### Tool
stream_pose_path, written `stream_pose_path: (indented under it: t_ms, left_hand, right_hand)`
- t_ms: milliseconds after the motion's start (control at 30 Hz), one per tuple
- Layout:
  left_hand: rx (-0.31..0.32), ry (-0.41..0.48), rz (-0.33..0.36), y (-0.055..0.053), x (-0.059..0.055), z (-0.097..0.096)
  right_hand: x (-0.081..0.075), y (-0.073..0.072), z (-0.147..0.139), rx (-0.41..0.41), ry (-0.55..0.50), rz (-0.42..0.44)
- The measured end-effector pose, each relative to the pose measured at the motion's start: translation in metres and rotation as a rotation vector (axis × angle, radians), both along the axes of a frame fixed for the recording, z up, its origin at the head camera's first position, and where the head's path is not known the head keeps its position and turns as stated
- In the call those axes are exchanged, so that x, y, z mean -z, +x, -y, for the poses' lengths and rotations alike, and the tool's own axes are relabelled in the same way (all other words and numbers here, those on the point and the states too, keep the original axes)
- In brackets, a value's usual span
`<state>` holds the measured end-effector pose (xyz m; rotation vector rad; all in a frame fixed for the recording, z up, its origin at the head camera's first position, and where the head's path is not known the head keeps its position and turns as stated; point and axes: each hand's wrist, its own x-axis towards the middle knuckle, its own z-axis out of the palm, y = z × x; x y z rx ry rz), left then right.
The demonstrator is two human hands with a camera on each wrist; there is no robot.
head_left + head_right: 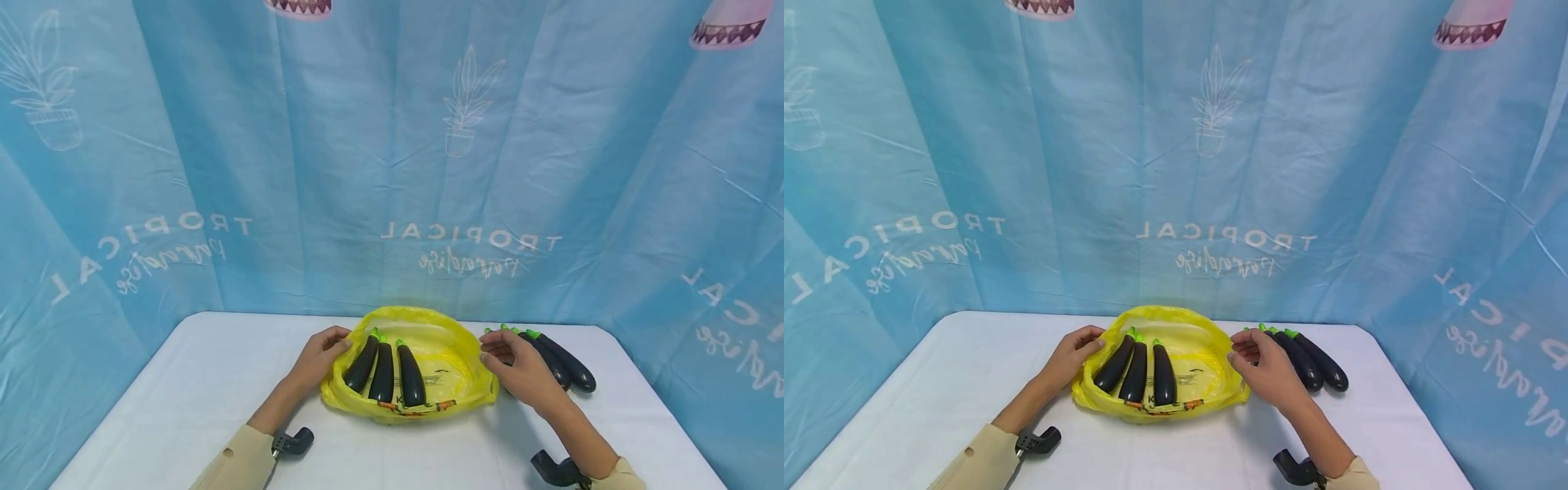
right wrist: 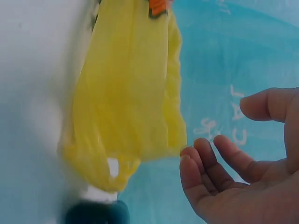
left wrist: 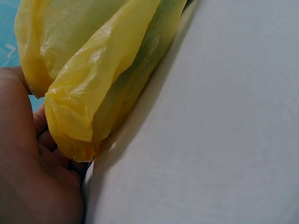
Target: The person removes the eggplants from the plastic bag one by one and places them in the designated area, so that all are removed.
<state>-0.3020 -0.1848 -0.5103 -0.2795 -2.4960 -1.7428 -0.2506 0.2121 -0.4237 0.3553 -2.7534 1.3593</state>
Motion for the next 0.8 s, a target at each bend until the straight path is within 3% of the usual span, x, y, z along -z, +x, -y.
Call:
stream_pose_path:
  t_ms: [200, 500, 800]
  left_hand:
    - [0.000, -0.002, 0.005, 0.000, -0.001, 0.000]
    - [0.007, 0.003, -0.002, 0.001, -0.002, -0.001]
    - [-0.013, -0.003, 0.003, 0.000, 0.000, -0.001]
  right_hand:
    - [0.002, 0.001, 0.017, -0.061, -0.033, 0.002]
    - [0.006, 0.002, 0.039, -0.076, -0.041, 0.007]
    - [0.015, -0.002, 0.054, -0.144, -0.050, 0.013]
